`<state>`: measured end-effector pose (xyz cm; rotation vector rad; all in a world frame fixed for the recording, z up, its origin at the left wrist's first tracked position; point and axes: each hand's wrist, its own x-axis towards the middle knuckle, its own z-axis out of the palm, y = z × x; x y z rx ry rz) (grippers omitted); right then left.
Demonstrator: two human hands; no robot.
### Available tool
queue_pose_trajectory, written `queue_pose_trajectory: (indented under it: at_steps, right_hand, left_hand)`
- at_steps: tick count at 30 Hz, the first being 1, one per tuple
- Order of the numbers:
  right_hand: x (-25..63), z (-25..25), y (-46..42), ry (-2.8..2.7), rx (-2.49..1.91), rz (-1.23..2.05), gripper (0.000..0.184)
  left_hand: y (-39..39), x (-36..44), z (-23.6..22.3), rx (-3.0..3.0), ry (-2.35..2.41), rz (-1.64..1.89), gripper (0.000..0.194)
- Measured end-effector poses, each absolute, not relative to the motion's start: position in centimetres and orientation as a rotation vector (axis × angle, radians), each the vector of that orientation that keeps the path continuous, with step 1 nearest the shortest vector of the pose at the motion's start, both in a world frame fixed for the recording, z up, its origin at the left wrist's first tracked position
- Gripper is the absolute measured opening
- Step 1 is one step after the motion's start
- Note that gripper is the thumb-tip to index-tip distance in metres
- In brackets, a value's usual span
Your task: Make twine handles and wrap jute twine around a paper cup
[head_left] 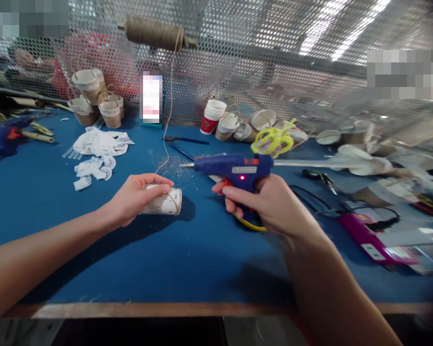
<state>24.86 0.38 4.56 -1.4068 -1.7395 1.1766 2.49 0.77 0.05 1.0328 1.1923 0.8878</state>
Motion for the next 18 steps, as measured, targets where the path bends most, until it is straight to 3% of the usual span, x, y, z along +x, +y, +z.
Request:
queue_pose_trajectory:
  at_steps: [5, 9, 18]
  right_hand:
    - [24.6, 4.0, -0.5, -1.923, -1.679, 0.999, 0.026]
    - [24.6, 3.7, -0.7, -2.029, -1.619, 0.857, 0.029]
    - [24.1, 2.9, -0.8, -2.188, -1.471, 0.503, 0.016]
  left_hand:
    - [1.2, 2.0, -0.9, 1.104, 1.249, 0.857, 0.027]
    - [1.5, 1.8, -1.0, 1.211, 1.33, 0.852, 0.027]
    - [1.7, 1.9, -1.0, 1.232, 1.374, 0.863, 0.025]
